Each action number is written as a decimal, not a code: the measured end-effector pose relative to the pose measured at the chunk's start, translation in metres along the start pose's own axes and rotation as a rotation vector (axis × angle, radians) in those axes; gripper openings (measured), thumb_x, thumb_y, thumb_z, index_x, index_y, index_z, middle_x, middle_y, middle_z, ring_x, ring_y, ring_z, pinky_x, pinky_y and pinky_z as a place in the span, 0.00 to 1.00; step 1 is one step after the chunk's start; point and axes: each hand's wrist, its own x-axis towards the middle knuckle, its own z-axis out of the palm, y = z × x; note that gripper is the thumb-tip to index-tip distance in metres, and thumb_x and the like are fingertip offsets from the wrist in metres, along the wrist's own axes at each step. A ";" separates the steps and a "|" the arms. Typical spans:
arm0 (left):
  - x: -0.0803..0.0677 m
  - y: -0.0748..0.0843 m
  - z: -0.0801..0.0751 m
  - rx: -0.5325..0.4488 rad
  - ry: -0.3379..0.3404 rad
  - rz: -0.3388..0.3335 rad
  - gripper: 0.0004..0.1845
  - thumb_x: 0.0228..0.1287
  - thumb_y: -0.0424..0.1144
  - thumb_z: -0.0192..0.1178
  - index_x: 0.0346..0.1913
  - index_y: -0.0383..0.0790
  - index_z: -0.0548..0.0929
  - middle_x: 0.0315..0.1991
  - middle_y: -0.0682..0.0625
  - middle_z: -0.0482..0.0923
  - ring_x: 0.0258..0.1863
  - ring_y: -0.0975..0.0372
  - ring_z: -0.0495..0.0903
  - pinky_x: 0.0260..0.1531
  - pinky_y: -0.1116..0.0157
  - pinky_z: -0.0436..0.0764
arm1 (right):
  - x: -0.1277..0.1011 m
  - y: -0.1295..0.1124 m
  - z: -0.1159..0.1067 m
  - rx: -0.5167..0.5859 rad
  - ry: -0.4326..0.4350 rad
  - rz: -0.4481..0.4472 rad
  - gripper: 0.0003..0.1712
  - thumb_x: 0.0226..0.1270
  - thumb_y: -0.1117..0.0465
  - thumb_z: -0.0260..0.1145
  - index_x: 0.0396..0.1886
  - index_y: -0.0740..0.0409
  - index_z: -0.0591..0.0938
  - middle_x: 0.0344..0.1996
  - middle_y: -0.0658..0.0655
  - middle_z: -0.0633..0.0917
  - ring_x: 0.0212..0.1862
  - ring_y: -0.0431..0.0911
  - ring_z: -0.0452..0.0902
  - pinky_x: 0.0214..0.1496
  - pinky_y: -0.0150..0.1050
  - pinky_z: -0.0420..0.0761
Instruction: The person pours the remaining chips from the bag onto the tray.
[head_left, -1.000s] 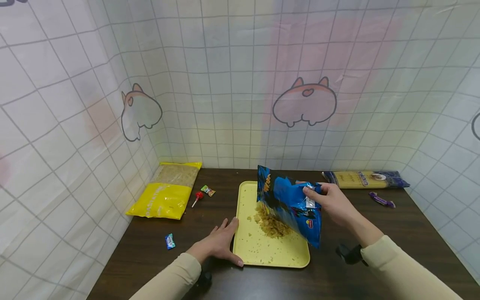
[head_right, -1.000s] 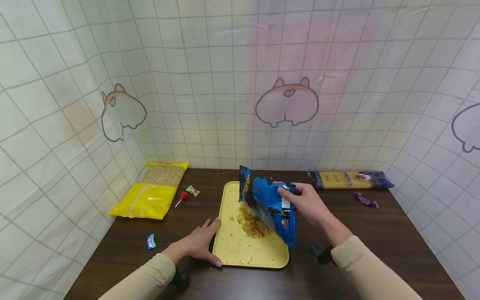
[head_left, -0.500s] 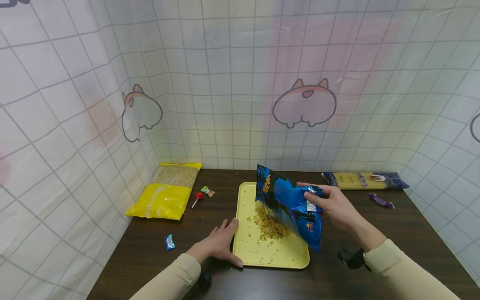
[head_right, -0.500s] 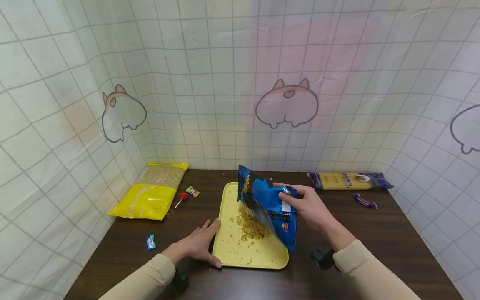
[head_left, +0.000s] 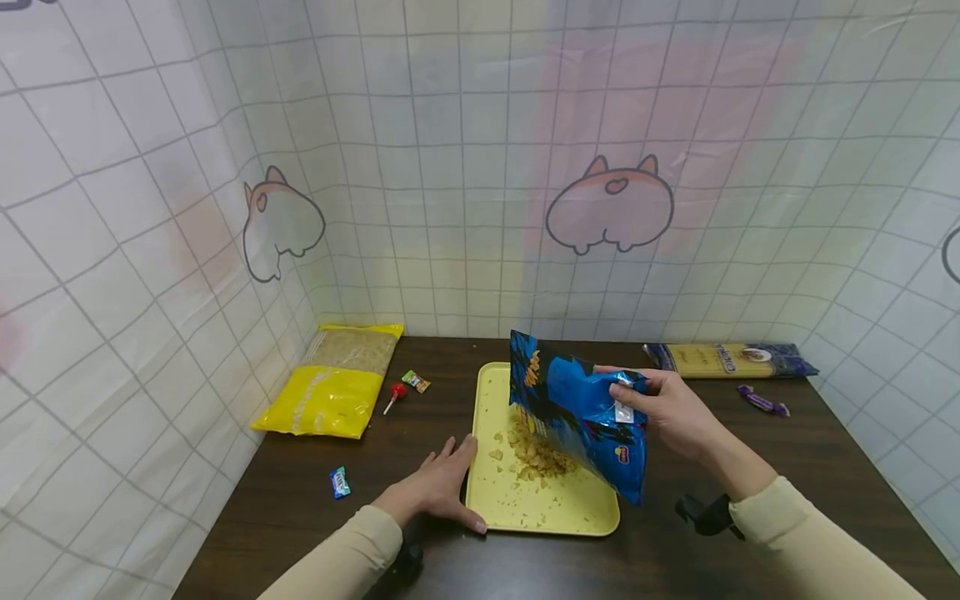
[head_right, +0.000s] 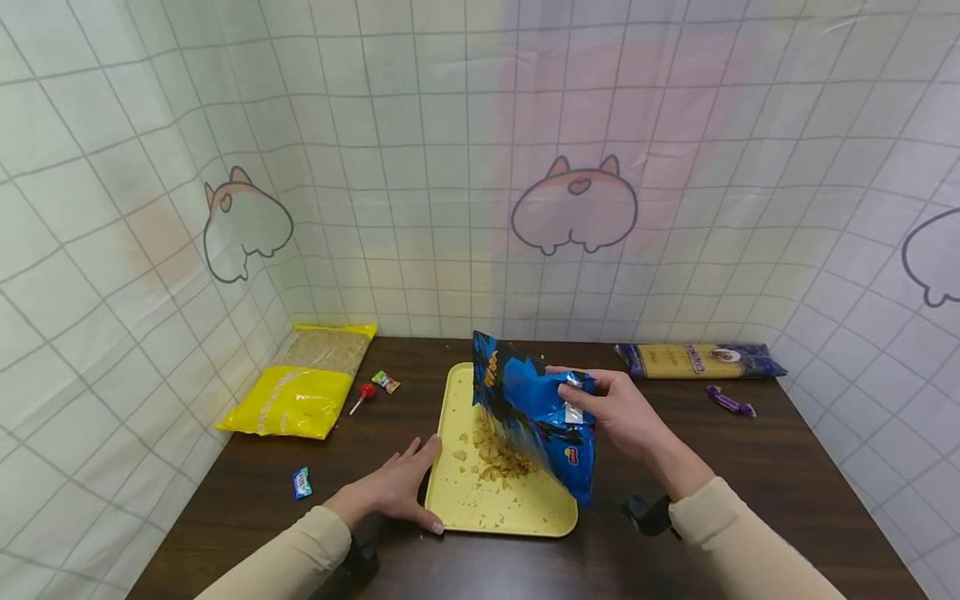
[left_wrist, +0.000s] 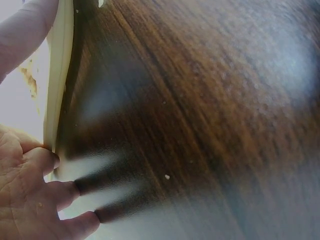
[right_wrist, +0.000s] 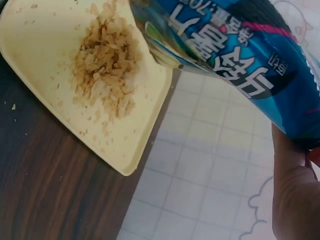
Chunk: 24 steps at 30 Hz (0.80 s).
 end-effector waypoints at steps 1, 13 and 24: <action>0.000 0.000 0.000 0.001 -0.001 -0.002 0.72 0.44 0.63 0.80 0.82 0.34 0.46 0.83 0.39 0.46 0.82 0.38 0.45 0.74 0.34 0.54 | 0.000 0.000 0.000 0.010 -0.001 0.001 0.20 0.79 0.54 0.60 0.61 0.62 0.83 0.62 0.38 0.81 0.57 0.35 0.84 0.55 0.42 0.86; -0.001 0.000 -0.001 -0.007 -0.003 -0.002 0.72 0.44 0.64 0.80 0.82 0.33 0.47 0.83 0.38 0.47 0.82 0.38 0.45 0.75 0.35 0.54 | 0.001 0.005 0.001 0.068 -0.012 0.013 0.18 0.80 0.56 0.60 0.61 0.54 0.84 0.59 0.37 0.83 0.56 0.37 0.84 0.52 0.41 0.87; -0.001 0.001 -0.003 -0.009 -0.003 0.003 0.72 0.44 0.64 0.79 0.82 0.34 0.47 0.83 0.39 0.47 0.82 0.38 0.45 0.75 0.35 0.53 | -0.001 0.002 0.003 0.040 -0.015 0.061 0.22 0.80 0.53 0.59 0.66 0.58 0.81 0.69 0.58 0.77 0.60 0.40 0.81 0.58 0.45 0.85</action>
